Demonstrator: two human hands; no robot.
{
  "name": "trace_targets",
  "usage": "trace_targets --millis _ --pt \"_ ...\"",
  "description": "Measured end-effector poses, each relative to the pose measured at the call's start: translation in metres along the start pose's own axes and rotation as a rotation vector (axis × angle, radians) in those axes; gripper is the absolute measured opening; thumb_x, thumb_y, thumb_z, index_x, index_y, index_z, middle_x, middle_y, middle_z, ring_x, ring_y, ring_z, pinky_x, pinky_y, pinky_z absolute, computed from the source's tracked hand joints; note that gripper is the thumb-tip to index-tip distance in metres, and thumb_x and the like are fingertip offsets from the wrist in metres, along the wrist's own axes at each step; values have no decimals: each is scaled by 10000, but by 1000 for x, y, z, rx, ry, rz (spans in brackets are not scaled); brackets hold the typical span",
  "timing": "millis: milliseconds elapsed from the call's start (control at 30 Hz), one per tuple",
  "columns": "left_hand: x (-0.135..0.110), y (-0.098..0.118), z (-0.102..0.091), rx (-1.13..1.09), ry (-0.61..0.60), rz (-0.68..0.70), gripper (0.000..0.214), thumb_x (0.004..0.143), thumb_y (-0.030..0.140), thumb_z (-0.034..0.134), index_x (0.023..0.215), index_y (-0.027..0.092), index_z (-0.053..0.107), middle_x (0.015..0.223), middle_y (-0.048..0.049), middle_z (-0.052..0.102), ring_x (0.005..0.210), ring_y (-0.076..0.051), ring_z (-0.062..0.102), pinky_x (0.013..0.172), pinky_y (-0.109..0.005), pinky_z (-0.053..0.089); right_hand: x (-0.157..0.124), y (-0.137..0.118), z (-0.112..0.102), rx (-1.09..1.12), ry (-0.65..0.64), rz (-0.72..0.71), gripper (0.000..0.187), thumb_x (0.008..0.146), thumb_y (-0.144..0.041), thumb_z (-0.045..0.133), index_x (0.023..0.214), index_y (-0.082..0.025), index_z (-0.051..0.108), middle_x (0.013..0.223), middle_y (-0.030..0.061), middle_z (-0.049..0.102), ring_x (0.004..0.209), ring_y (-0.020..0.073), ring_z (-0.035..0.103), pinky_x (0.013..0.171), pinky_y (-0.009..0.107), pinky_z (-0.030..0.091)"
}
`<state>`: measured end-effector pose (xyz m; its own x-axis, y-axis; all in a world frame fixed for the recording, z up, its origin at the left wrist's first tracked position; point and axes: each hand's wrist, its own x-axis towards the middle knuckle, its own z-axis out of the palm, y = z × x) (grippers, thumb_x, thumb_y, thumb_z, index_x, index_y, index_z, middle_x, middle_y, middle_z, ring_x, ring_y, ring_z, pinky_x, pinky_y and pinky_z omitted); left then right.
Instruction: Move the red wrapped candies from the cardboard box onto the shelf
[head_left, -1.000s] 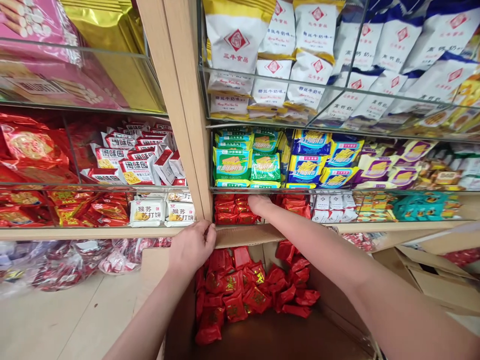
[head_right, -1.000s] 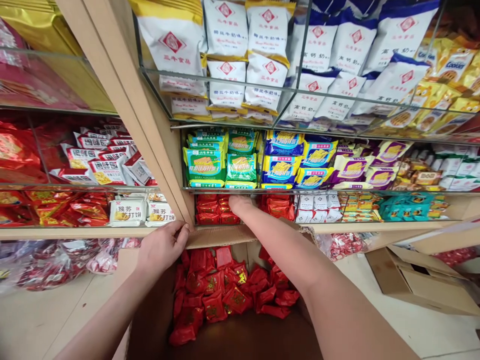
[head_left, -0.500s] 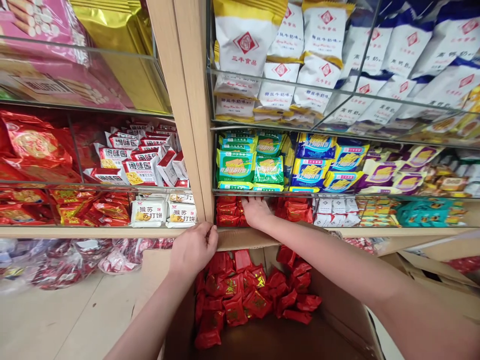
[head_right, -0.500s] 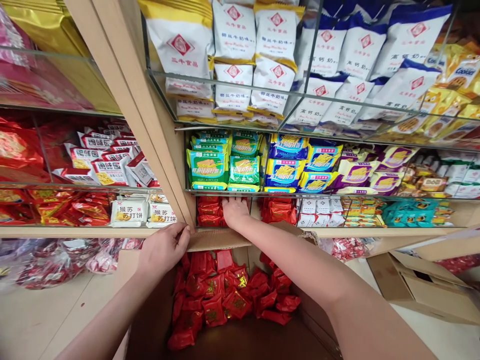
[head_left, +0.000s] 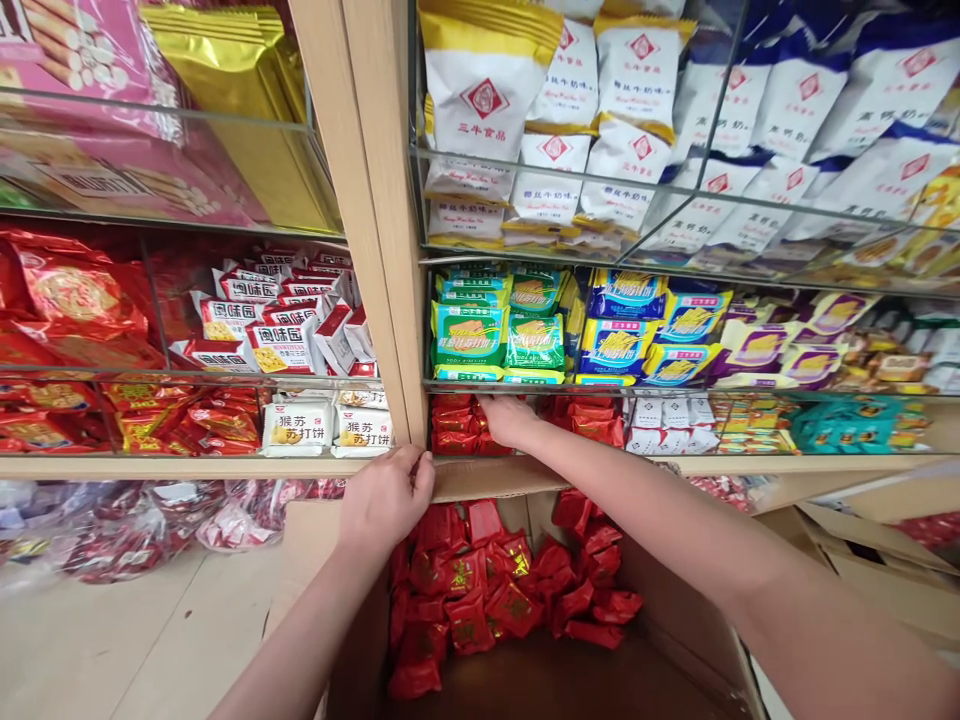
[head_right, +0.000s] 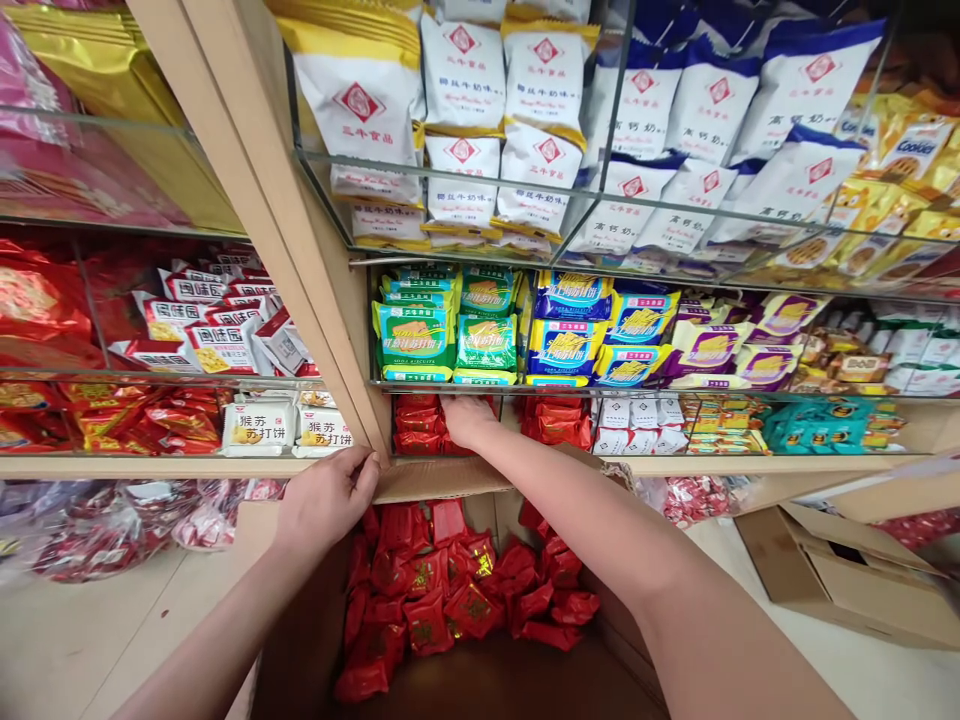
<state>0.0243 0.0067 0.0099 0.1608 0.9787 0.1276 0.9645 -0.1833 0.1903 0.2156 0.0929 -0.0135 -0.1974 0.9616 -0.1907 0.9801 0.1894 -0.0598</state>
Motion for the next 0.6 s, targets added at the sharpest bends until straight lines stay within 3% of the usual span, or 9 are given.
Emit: trace_targets --millis 100,233,400,500,600 --pt "0 0 0 0 2 -2 353 812 402 272 745 222 568 726 -18 623 649 -160 549 520 -250 258 -10 4 1 5 26 -27 571 701 -105 459 1251 -172 320 1175 147 457 1031 258 463 805 353 387" --pt "0 -1 0 5 -2 0 356 810 412 264 754 233 566 727 -11 625 649 -163 552 514 -251 259 -18 6 2 32 48 -75 380 727 -139 455 1106 -131 480 1094 153 490 1011 263 453 802 359 384" --pt "0 -1 -1 23 -7 2 365 810 424 254 740 239 560 710 -3 620 642 -165 554 508 -250 259 -28 1 -9 92 58 -165 336 757 -214 472 1082 -130 500 1108 130 482 1028 236 432 830 330 365" --pt "-1 0 0 27 -6 13 370 811 423 254 749 236 566 705 -7 621 642 -162 555 513 -248 263 -67 -9 -28 164 92 -254 285 791 -246 451 1048 -141 517 1046 99 520 984 186 460 836 297 356" --pt "0 0 1 38 4 17 378 814 425 245 754 240 569 721 -8 627 646 -165 562 513 -249 266 -130 -24 -37 286 218 -411 243 848 -250 352 944 -151 552 890 73 562 901 170 481 815 312 355"
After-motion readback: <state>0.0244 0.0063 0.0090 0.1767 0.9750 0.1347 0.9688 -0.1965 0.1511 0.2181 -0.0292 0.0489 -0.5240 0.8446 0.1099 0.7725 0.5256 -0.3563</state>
